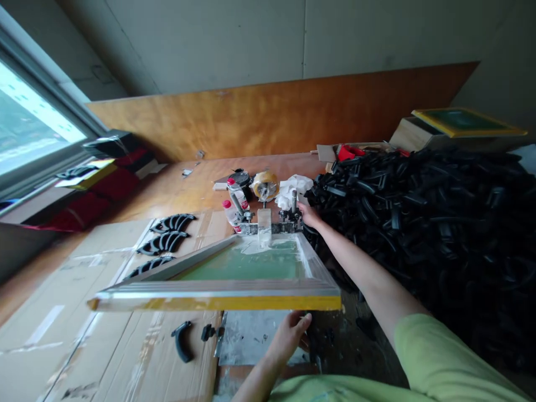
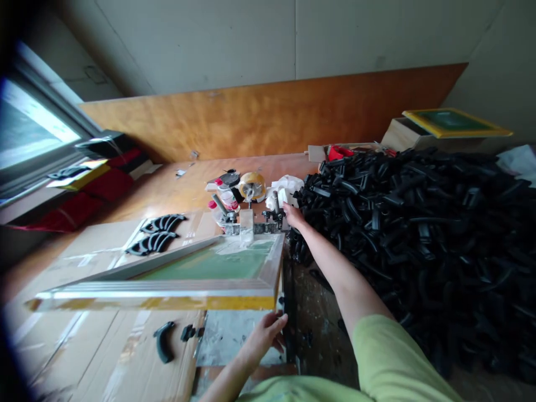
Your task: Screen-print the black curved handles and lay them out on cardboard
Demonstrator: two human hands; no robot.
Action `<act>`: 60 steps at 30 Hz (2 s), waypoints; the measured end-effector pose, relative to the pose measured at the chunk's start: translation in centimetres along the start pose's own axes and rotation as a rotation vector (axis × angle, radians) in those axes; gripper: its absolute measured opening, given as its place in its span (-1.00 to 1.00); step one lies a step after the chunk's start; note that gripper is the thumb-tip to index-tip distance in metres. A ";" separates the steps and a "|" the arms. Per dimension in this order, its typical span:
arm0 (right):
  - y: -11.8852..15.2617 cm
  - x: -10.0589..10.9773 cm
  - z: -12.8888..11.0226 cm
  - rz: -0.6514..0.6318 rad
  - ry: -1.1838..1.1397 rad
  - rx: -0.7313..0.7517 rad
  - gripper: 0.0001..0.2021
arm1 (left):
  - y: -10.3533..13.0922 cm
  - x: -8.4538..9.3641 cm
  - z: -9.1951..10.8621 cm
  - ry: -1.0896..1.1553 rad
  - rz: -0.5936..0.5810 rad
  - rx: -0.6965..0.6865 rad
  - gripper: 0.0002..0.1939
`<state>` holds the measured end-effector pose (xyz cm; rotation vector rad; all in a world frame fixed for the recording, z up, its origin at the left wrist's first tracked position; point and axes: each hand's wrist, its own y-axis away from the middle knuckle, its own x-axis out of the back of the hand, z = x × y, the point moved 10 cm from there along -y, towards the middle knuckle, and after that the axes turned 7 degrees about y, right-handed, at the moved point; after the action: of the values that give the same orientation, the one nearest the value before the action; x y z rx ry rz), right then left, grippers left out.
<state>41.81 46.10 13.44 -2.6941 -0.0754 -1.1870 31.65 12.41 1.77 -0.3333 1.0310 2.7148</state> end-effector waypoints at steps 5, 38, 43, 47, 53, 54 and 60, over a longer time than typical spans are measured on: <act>3.7 5.3 1.6 -0.006 0.349 0.094 -0.63 | -1.2 -2.0 1.2 -0.066 -0.069 -0.034 -0.28; 20.3 -9.8 -10.9 -0.231 0.377 0.455 -0.59 | 13.3 18.1 15.5 0.071 0.359 -0.582 -0.43; 20.9 -12.7 -13.5 -0.301 0.350 0.564 -0.48 | 14.8 15.9 25.9 0.137 0.294 -0.828 -0.49; 21.7 -8.8 -11.7 -0.184 0.352 0.595 -0.81 | 15.0 16.0 26.0 0.111 0.289 -0.784 -0.41; 17.7 3.1 -5.8 0.205 0.365 0.244 -0.72 | 13.5 19.2 13.7 0.010 0.297 -0.427 -0.30; 16.7 3.6 -6.5 0.249 0.323 0.234 -0.73 | 12.9 19.7 11.7 0.000 0.300 -0.389 -0.24; 11.8 -4.4 -15.4 -0.015 0.428 0.367 -0.50 | 8.3 22.4 5.5 -0.059 0.376 -0.411 -0.10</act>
<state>29.12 31.66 18.47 -2.0894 -0.2244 -1.5521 7.32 12.71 4.55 -0.1291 0.5548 3.2507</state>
